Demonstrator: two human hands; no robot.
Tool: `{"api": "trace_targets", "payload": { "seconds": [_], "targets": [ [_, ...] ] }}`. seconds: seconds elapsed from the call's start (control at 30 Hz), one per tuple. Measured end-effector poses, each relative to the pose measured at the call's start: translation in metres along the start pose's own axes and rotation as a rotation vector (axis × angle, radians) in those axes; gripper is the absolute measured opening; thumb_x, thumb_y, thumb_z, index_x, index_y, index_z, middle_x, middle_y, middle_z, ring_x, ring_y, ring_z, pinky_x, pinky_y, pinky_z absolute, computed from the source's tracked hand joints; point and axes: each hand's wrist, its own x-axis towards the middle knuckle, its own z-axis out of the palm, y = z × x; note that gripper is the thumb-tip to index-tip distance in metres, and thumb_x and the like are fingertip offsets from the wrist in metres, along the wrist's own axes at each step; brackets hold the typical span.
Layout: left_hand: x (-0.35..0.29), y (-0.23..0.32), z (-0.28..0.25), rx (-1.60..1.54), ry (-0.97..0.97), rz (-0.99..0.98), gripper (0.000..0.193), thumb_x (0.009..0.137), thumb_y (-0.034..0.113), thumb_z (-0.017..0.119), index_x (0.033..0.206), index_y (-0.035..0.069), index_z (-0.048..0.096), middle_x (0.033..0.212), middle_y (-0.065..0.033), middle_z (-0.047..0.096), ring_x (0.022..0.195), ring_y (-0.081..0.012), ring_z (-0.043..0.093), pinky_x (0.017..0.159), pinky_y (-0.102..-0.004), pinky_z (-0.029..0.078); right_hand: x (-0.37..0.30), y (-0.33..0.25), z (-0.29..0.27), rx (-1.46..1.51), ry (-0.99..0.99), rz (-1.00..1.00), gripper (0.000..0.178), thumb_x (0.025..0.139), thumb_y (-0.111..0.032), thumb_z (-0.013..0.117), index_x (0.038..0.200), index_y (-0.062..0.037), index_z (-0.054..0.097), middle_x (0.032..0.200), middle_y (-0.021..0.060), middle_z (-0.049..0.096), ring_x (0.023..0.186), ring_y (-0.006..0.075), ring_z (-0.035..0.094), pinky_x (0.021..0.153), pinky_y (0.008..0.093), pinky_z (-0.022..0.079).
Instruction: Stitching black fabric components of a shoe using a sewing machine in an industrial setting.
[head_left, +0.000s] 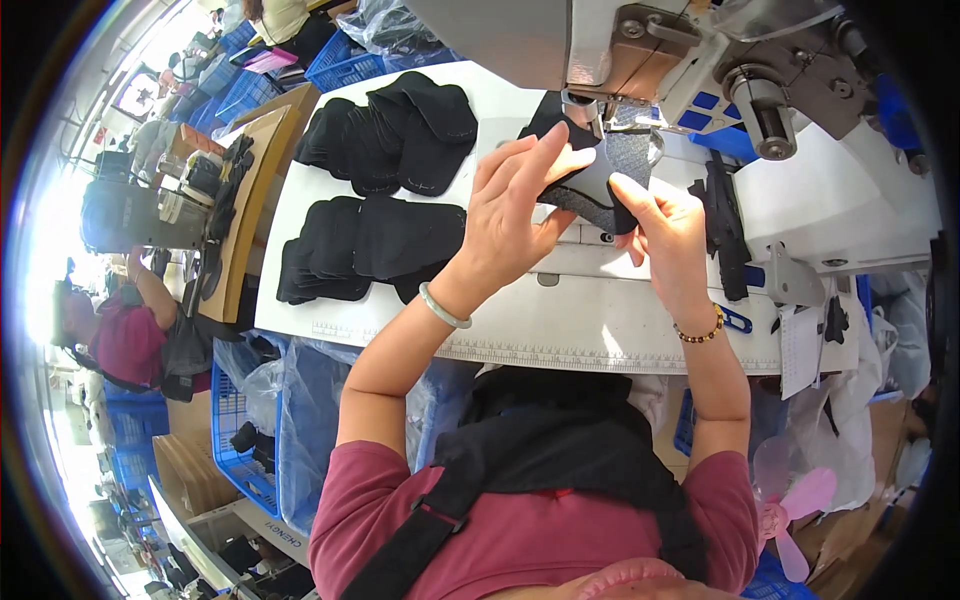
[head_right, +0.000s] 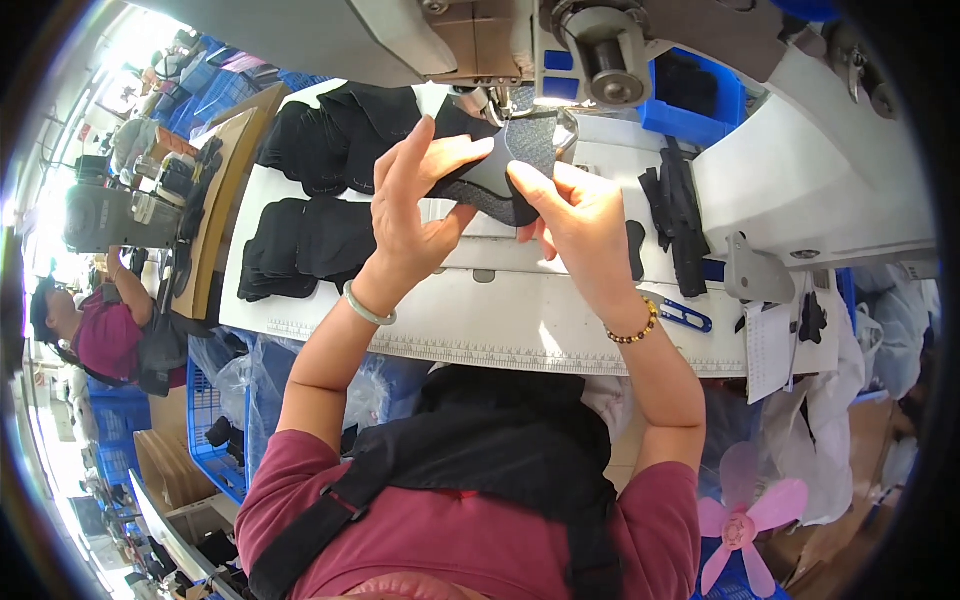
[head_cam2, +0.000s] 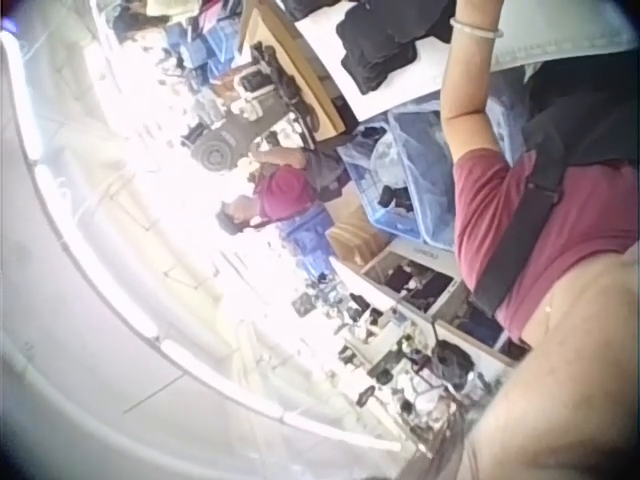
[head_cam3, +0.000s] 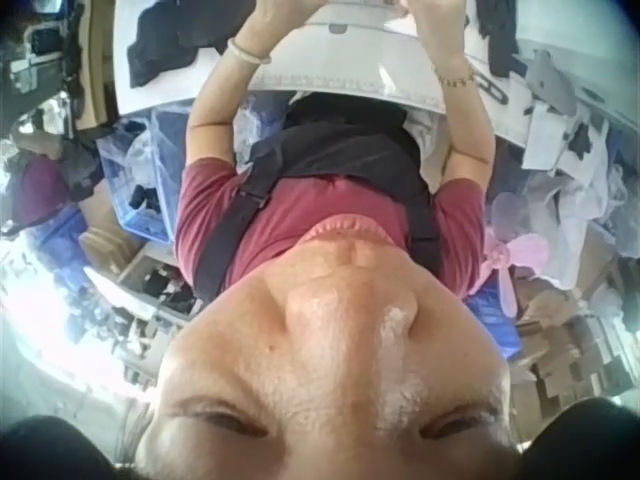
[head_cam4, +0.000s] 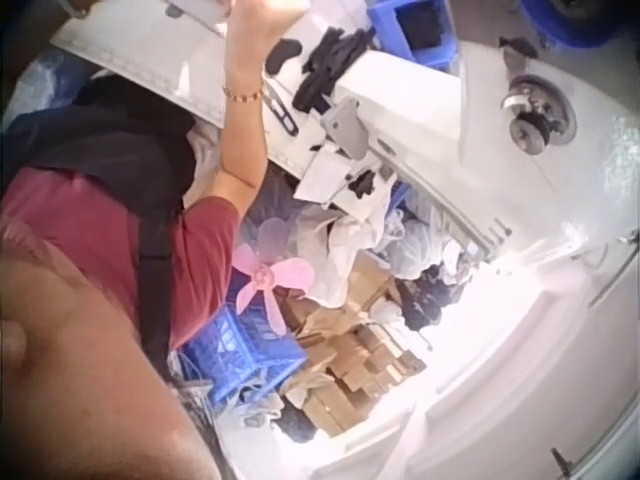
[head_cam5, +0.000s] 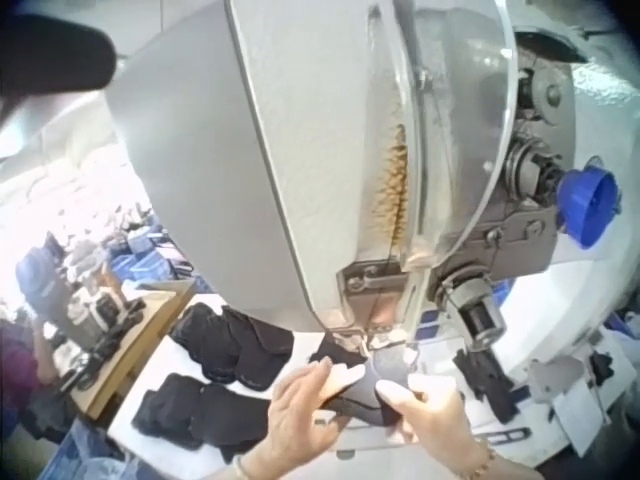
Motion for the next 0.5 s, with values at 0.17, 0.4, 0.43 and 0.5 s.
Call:
{"api": "trace_targets", "payload": {
  "seconds": [0.17,0.4,0.43,0.5],
  "targets": [
    [0.016,0.004,-0.001,0.122,0.028,0.205,0.031,0.064,0.003,0.070,0.094,0.012,0.071,0.092,-0.0012,0.067,0.087,-0.0172,0.064,0.084,-0.0335,0.046,0.005,0.006,-0.027,-0.854,0.308,-1.059,0.016,0.078,-0.006,0.066,0.094,-0.0029,0.062,0.094,0.0086,0.063,0.078,0.0196,0.061,0.067,0.0299,0.050],
    [0.019,0.015,-0.005,0.285,-0.053,0.302,0.026,0.072,0.005,0.062,0.097,0.006,0.067,0.091,-0.0012,0.063,0.089,-0.0149,0.062,0.092,-0.0324,0.042,0.026,-0.022,-0.045,-1.006,-0.228,-1.099,0.023,0.073,-0.003,0.067,0.095,-0.0075,0.064,0.099,0.0010,0.064,0.086,0.0220,0.057,0.079,0.0319,0.048],
    [0.018,0.017,-0.006,0.277,-0.062,0.285,0.026,0.072,0.005,0.061,0.097,0.006,0.067,0.091,-0.0011,0.063,0.090,-0.0146,0.062,0.093,-0.0330,0.042,0.026,-0.023,-0.046,-1.003,-0.239,-1.092,0.022,0.073,-0.004,0.067,0.094,-0.0093,0.066,0.096,-0.0010,0.065,0.082,0.0211,0.057,0.077,0.0313,0.048],
    [0.018,0.018,-0.007,0.266,-0.085,0.269,0.027,0.071,0.005,0.061,0.097,0.006,0.067,0.091,-0.0012,0.063,0.090,-0.0144,0.062,0.093,-0.0334,0.042,0.023,-0.019,-0.049,-1.056,-0.230,-1.078,0.025,0.072,-0.004,0.067,0.095,-0.0130,0.068,0.086,-0.0044,0.064,0.072,0.0208,0.052,0.073,0.0300,0.046]
  ]
}}
